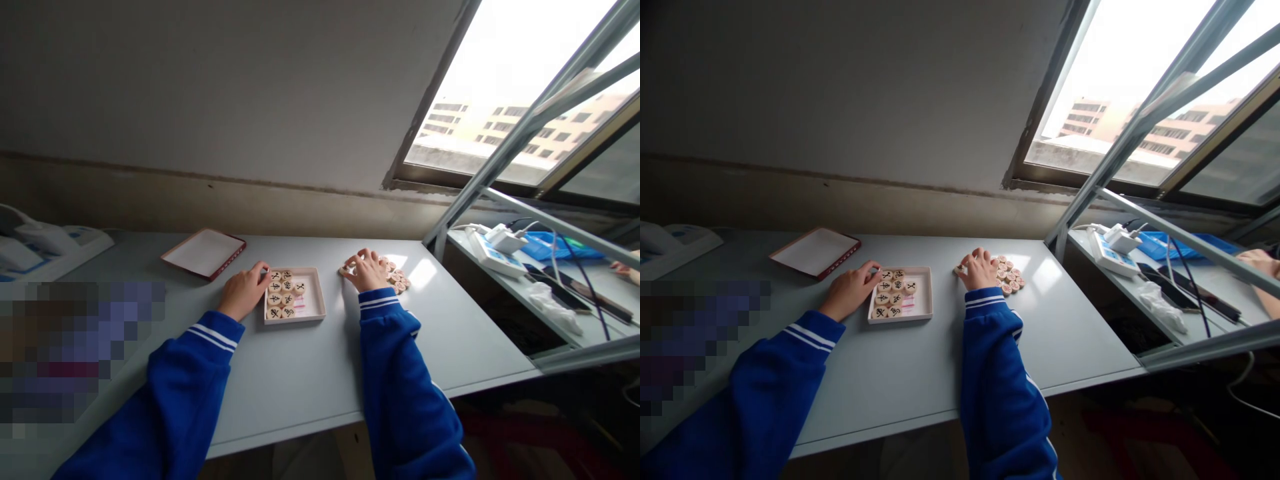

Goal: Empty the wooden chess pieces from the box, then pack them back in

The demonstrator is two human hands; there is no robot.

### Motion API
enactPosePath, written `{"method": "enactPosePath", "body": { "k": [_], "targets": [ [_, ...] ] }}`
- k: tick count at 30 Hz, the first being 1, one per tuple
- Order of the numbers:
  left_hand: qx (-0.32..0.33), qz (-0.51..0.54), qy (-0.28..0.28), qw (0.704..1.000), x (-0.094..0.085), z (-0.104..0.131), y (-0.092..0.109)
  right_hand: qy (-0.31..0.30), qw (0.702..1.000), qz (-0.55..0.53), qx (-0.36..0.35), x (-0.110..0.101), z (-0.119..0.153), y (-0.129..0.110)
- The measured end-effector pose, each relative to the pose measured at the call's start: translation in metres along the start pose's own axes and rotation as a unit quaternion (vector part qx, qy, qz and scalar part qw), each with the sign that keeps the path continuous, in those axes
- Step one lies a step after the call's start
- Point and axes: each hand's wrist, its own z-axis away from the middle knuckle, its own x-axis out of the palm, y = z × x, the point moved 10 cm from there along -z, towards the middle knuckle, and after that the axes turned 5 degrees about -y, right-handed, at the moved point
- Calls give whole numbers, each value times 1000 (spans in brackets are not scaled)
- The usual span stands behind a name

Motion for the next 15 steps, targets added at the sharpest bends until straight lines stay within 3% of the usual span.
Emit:
{"method": "enactPosePath", "body": {
  "k": [5, 8, 11, 15],
  "targets": [
    [1, 4, -3, 1000, 1, 0, 0, 23, 1000, 2, 14, -2, 1, 3],
    [0, 1, 0, 1000, 0, 0, 0, -20, 992, -94, -82, -2, 2, -28],
    [-2, 0, 2, 1000, -1, 1, 1, -76, 964, -164, -197, -1, 11, -68],
    [-5, -7, 3, 1000, -1, 2, 1, -126, 950, -137, -251, 11, 24, -101]
  ]
}}
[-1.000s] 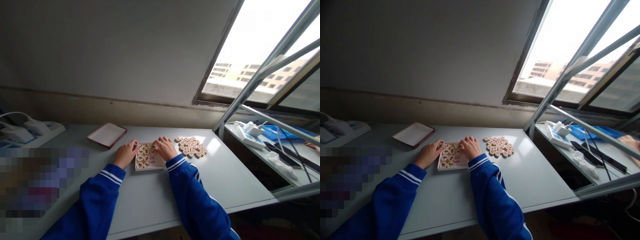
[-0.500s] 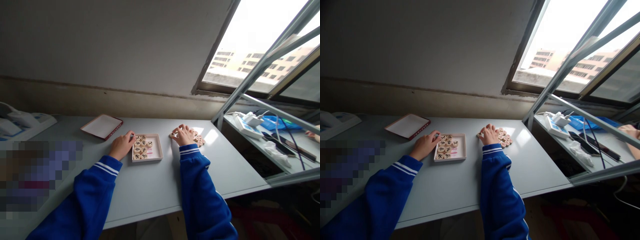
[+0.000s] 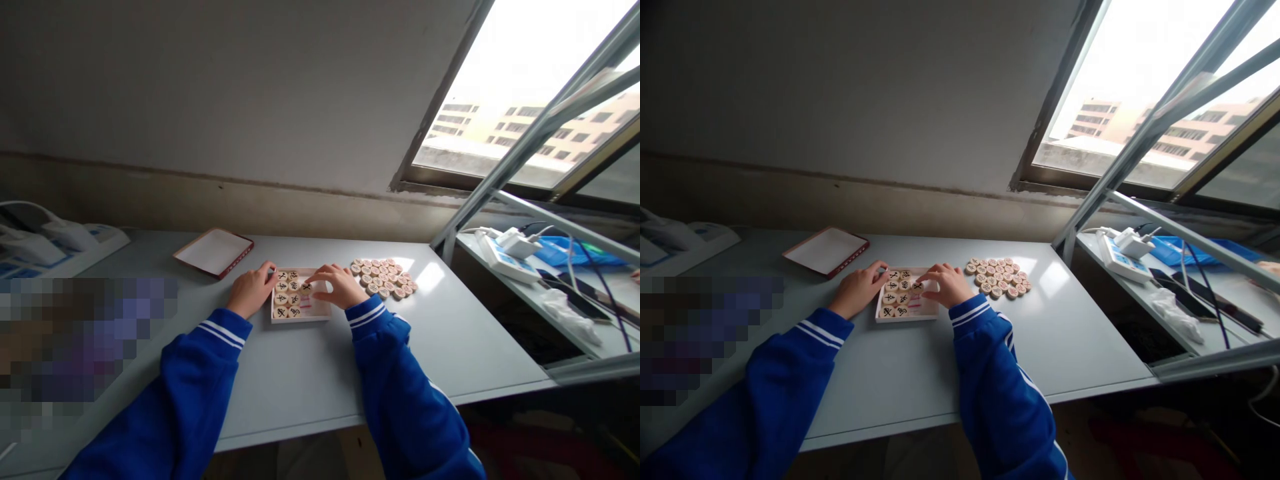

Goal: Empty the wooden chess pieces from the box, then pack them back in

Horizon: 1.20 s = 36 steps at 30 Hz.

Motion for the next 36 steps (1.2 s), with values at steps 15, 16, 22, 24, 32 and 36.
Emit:
{"method": "enactPosePath", "body": {
  "k": [15, 16, 22, 24, 32, 36],
  "targets": [
    [-9, 14, -12, 1000, 3, -2, -4, 108, 985, 1, 131, -37, 27, 53],
    [-10, 13, -9, 1000, 4, -3, -5, 99, 983, -4, 158, -36, 32, 67],
    [-11, 4, -7, 1000, 6, -5, -5, 86, 961, 94, 245, -30, 51, 109],
    [-15, 0, -12, 1000, 6, -5, -5, 108, 959, 103, 240, -33, 51, 107],
    [-17, 11, -11, 1000, 4, -4, -3, 123, 955, 138, 232, -35, 45, 85],
    [-17, 14, -20, 1000, 6, -4, -4, 139, 983, 59, 107, -30, 30, 38]
  ]
}}
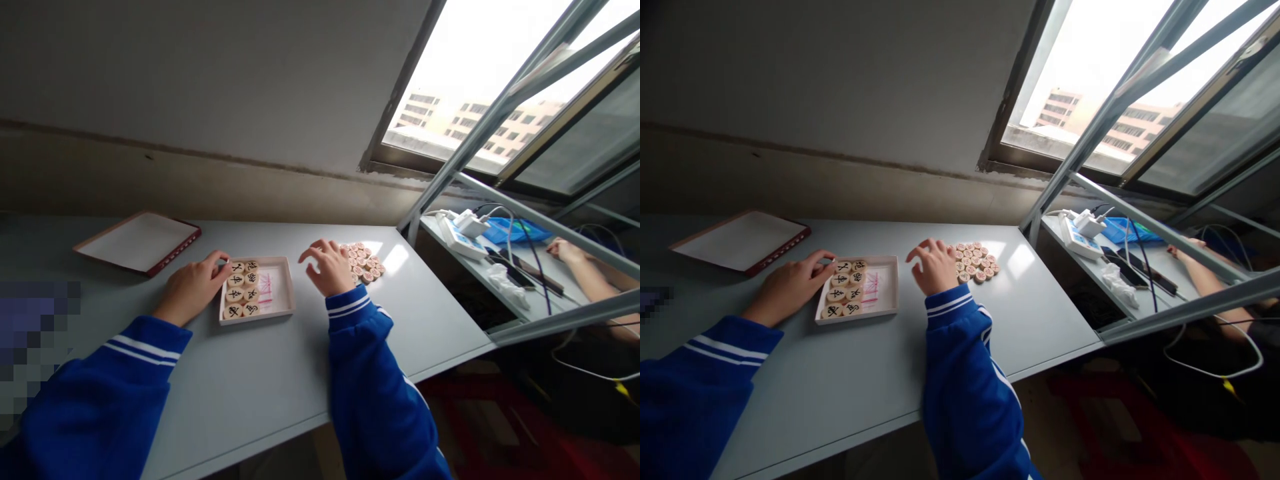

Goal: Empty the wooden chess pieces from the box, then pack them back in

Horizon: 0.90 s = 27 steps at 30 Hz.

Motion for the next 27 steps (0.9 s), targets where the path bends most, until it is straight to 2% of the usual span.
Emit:
{"method": "enactPosePath", "body": {
  "k": [2, 4, 6, 8, 19, 21, 24, 27],
  "targets": [
    [1, 2, -3, 1000, 1, -1, 0, -50, 991, -64, -107, 14, 1, -39],
    [0, -1, -2, 1000, 0, -1, -1, -99, 975, -95, -177, 29, 6, -68],
    [-3, -5, -2, 1000, 0, -1, -1, -113, 971, -90, -193, 38, 8, -81],
    [-6, -6, -6, 1000, 0, -1, -1, -105, 974, -77, -184, 40, 7, -82],
    [7, -7, -15, 1000, 1, 0, 2, -94, 980, -91, -148, 37, 4, -73],
    [11, -5, -21, 1000, 1, 0, 3, -82, 984, -96, -124, 30, 2, -61],
    [5, -4, -25, 1000, 1, 0, 2, -59, 993, -88, -54, 15, 2, -27],
    [5, -6, -35, 999, 1, 0, 3, -74, 996, -40, 10, 11, 7, 8]
  ]
}}
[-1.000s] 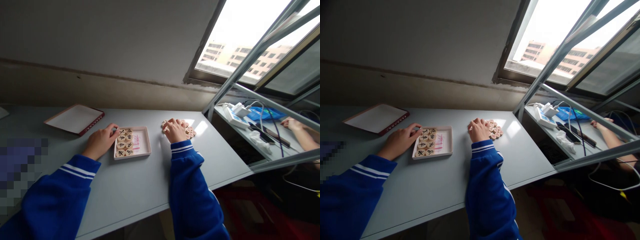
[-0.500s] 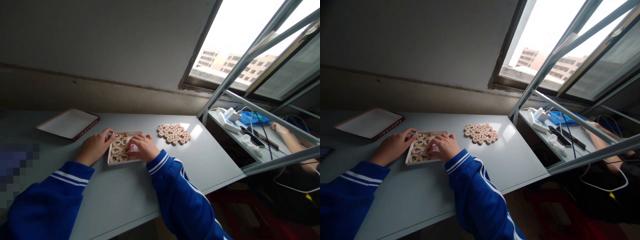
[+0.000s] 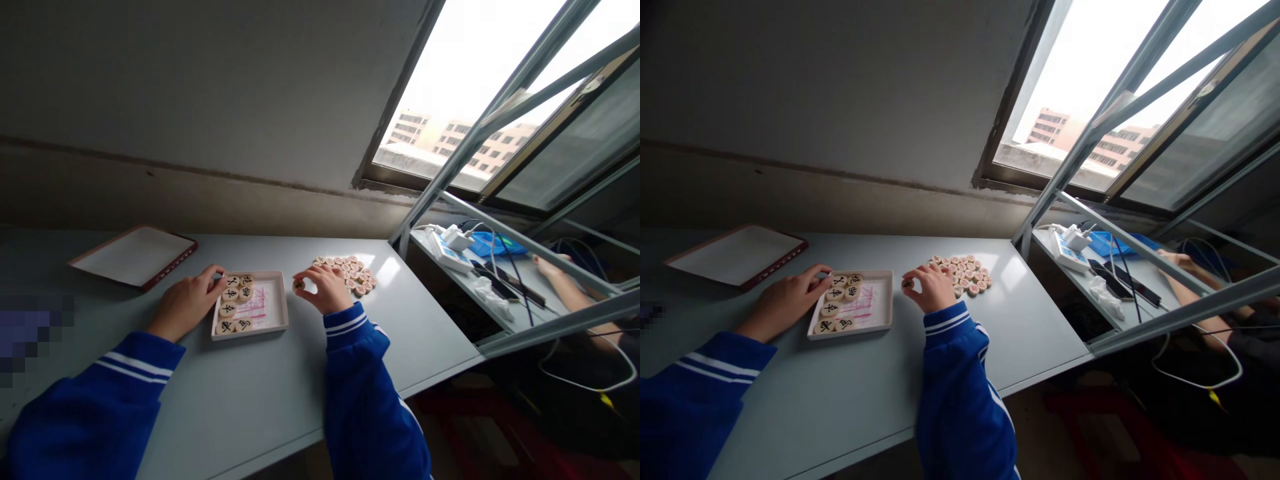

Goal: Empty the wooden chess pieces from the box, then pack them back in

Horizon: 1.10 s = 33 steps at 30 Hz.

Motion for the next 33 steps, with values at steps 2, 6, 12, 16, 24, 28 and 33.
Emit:
{"method": "enactPosePath", "body": {
  "k": [2, 6, 12, 16, 24, 28, 33],
  "targets": [
    [3, 1, -3, 1000, 0, 0, 1, -16, 998, 38, 38, 0, 5, 19],
    [1, 2, -1, 1000, 0, 1, 0, 5, 993, 90, 82, -7, 12, 38],
    [9, 4, 12, 1000, 1, -1, -1, 36, 999, -3, -36, -8, 10, -3],
    [9, 8, 19, 1000, 0, -1, -1, -14, 982, -83, -172, 18, 8, -61],
    [13, 7, 30, 999, -3, 2, 2, -88, 958, -168, -214, 47, 6, -88],
    [13, 2, 33, 999, -4, 2, 2, -95, 967, -144, -188, 49, 2, -83],
    [17, 5, 34, 999, -5, 3, 3, -84, 954, -194, -212, 43, 1, -83]
  ]
}}
